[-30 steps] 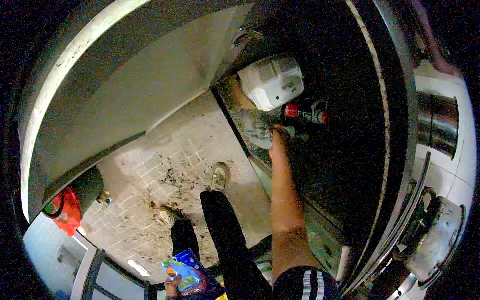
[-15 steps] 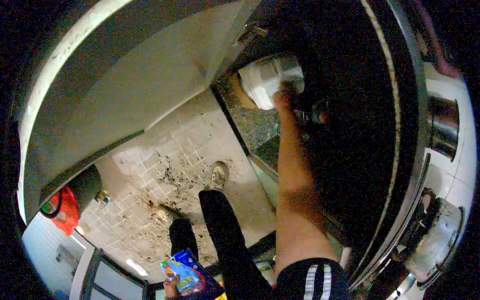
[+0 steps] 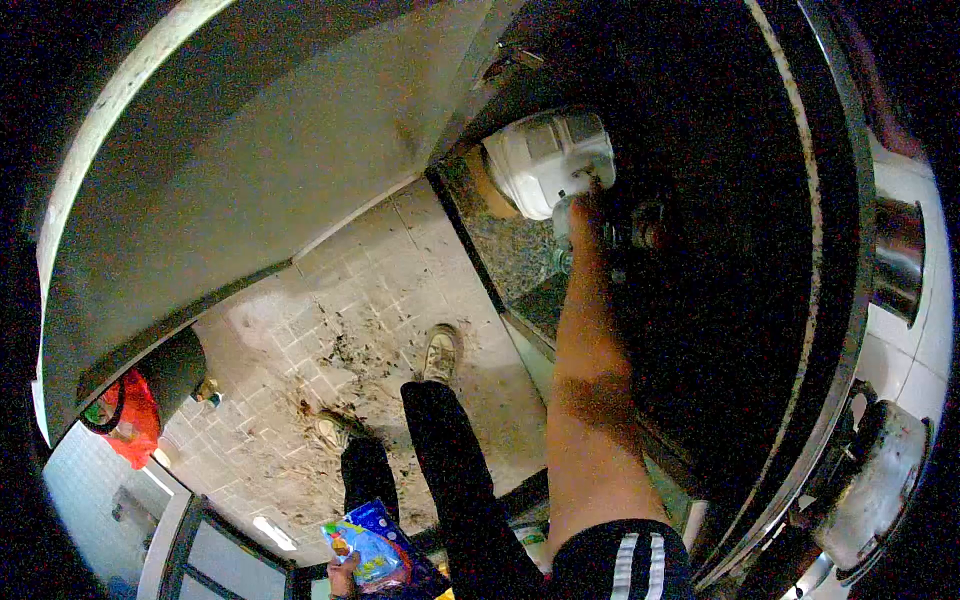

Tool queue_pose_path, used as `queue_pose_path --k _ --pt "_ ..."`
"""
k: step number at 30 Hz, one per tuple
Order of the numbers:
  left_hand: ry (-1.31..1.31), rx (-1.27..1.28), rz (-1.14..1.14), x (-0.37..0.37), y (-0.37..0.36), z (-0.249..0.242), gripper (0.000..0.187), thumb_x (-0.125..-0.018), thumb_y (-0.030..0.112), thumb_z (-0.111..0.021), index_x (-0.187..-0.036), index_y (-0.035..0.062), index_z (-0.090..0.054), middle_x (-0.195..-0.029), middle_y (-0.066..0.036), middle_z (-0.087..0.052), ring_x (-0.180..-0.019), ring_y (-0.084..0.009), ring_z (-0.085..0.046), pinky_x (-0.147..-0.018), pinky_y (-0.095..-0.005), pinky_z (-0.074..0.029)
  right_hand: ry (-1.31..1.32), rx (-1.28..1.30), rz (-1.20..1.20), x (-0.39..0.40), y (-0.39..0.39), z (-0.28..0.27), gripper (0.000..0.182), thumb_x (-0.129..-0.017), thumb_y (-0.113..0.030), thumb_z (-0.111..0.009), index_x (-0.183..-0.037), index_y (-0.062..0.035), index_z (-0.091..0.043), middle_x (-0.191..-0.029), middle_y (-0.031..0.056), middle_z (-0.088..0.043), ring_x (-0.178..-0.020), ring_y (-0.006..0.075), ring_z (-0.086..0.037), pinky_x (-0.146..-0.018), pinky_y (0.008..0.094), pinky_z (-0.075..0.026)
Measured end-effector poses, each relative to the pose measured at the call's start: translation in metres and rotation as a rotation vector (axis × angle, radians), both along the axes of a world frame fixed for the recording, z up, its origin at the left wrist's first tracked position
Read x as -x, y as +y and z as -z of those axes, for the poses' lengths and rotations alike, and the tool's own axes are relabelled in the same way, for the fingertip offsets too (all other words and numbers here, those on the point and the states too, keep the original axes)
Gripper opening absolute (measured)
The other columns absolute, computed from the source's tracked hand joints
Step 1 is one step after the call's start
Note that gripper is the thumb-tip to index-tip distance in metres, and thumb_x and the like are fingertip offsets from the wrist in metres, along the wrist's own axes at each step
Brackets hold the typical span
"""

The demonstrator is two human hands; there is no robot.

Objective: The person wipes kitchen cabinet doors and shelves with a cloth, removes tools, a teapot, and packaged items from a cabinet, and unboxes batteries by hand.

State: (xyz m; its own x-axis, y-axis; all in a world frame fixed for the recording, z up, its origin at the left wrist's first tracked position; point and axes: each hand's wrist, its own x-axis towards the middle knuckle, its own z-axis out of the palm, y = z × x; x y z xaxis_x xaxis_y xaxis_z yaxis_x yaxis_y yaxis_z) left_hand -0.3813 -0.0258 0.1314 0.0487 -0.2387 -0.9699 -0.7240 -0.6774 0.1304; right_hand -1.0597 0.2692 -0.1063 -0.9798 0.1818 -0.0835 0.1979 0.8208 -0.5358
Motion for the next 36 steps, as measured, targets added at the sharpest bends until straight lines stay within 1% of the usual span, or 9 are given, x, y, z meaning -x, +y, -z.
queue_pose_path --k 5,8,10,20,23,25,28,32,36 --pt "-0.002 -0.006 0.010 -0.001 0.002 0.001 0.022 -0.074 0.006 -0.060 -0.093 -0.0051 -0.055 -0.088 -0.010 -0.060 -0.077 -0.0167 -0.057 -0.070 -0.0286 -0.047 0.026 -0.093 -0.049 0.023 0.022 0.032 0.045 -0.078 -0.008 -0.041 -0.122 -0.0167 -0.045 -0.111 0.0176 -0.052 -0.098 0.0300 -0.051 -0.085 0.0334 -0.039" --pt "0.065 0.013 -0.187 -0.004 0.006 0.007 0.030 -0.070 0.002 -0.062 -0.100 -0.0004 -0.055 -0.087 -0.005 -0.060 -0.072 -0.0153 -0.058 -0.067 -0.0287 -0.047 -0.029 -0.087 0.013 0.021 0.009 0.019 0.045 -0.077 -0.006 -0.040 -0.120 -0.0150 -0.046 -0.112 0.0184 -0.052 -0.100 0.0307 -0.051 -0.086 0.0326 -0.039" --pt "0.041 0.010 0.018 0.007 0.000 -0.004 0.021 -0.074 0.006 -0.060 -0.092 -0.0040 -0.055 -0.088 -0.010 -0.060 -0.078 -0.0165 -0.057 -0.072 -0.0288 -0.047 -0.109 -0.136 0.082 0.014 -0.009 -0.007 0.044 -0.077 -0.004 -0.040 -0.118 -0.0136 -0.048 -0.112 0.0183 -0.052 -0.100 0.0307 -0.051 -0.086 0.0322 -0.039" --pt "-0.022 -0.027 -0.009 -0.002 -0.001 0.000 0.019 -0.075 0.006 -0.058 -0.090 -0.0042 -0.057 -0.084 -0.008 -0.059 -0.077 -0.0174 -0.057 -0.074 -0.0295 -0.047 -0.045 0.264 -0.061 0.007 -0.005 -0.024 0.049 -0.071 0.008 -0.033 -0.108 -0.0114 -0.058 -0.111 0.0120 -0.054 -0.104 0.0213 -0.049 -0.088 0.0286 -0.036" --pt "-0.066 -0.059 0.275 0.009 -0.003 -0.003 0.026 -0.077 0.007 -0.057 -0.101 -0.0020 -0.053 -0.094 -0.010 -0.058 -0.085 -0.0179 -0.055 -0.077 -0.0304 -0.047 -0.012 0.352 -0.045 0.008 -0.004 -0.013 0.052 -0.067 0.010 -0.033 -0.107 -0.0116 -0.059 -0.109 0.0120 -0.056 -0.105 0.0216 -0.049 -0.089 0.0283 -0.035" --pt "-0.040 0.025 -0.089 -0.006 0.006 0.008 0.030 -0.070 0.003 -0.062 -0.099 -0.0004 -0.055 -0.086 -0.005 -0.060 -0.069 -0.0154 -0.058 -0.066 -0.0291 -0.047 0.026 0.456 -0.025 0.010 0.004 0.001 0.054 -0.066 0.011 -0.033 -0.107 -0.0121 -0.059 -0.108 0.0125 -0.056 -0.105 0.0226 -0.048 -0.090 0.0283 -0.035" --pt "0.019 0.050 -0.077 -0.008 0.007 0.010 0.028 -0.070 0.003 -0.061 -0.098 -0.0005 -0.056 -0.086 -0.005 -0.060 -0.070 -0.0156 -0.058 -0.066 -0.0296 -0.047 -0.032 0.309 0.138 0.007 0.005 0.002 0.056 -0.064 0.011 -0.033 -0.107 -0.0130 -0.059 -0.105 0.0132 -0.056 -0.104 0.0246 -0.048 -0.091 0.0283 -0.034" --pt "0.005 0.025 -0.153 0.009 0.008 0.000 0.029 -0.070 0.004 -0.062 -0.097 -0.0007 -0.056 -0.085 -0.006 -0.060 -0.069 -0.0161 -0.058 -0.065 -0.0299 -0.048 -0.042 0.158 0.045 -0.006 -0.025 -0.035 0.055 -0.063 0.009 -0.034 -0.107 -0.0125 -0.059 -0.104 0.0161 -0.056 -0.104 0.0279 -0.049 -0.089 0.0305 -0.037" --pt "0.044 0.025 -0.167 0.012 0.006 -0.002 0.029 -0.069 0.005 -0.062 -0.096 -0.0006 -0.056 -0.084 -0.006 -0.060 -0.069 -0.0165 -0.058 -0.066 -0.0309 -0.049 0.043 0.131 -0.167 0.013 0.006 -0.011 0.055 -0.063 0.008 -0.035 -0.108 -0.0126 -0.058 -0.108 0.0190 -0.054 -0.102 0.0296 -0.050 -0.088 0.0319 -0.038"
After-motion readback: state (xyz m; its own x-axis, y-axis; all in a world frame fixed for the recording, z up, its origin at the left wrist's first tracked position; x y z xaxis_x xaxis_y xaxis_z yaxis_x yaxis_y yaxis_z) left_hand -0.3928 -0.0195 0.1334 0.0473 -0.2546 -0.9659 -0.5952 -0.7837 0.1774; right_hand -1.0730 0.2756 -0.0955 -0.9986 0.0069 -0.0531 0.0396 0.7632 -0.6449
